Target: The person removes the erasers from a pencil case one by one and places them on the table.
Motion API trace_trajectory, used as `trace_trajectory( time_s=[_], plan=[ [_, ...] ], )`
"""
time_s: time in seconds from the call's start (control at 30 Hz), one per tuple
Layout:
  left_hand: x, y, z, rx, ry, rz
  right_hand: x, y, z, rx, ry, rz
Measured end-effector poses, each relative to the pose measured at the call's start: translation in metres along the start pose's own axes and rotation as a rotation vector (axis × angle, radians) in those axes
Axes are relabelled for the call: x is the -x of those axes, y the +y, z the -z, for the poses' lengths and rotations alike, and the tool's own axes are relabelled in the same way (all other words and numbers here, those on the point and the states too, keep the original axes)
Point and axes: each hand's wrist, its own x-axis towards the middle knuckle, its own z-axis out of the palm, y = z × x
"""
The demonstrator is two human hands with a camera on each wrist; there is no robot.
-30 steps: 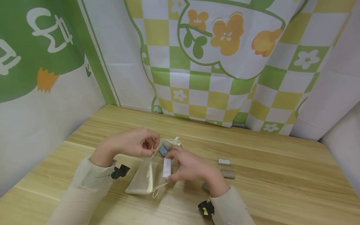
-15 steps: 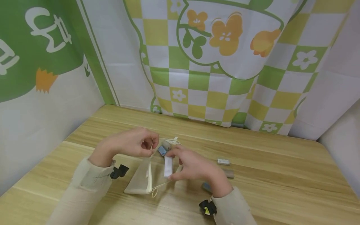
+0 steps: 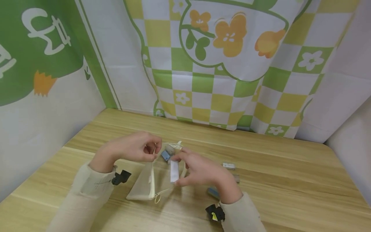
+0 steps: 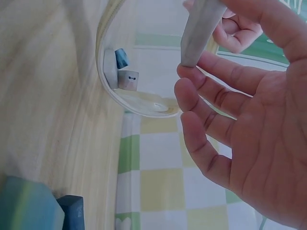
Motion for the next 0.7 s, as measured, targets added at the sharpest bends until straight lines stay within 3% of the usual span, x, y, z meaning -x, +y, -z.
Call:
trace_trajectory(
  time_s=[0.7],
  plan=[
    [0.0,0.0,0.0,0.016,0.006,-0.029,0.01,-0.002,0.016,0.023,0.025,-0.056]
  ],
)
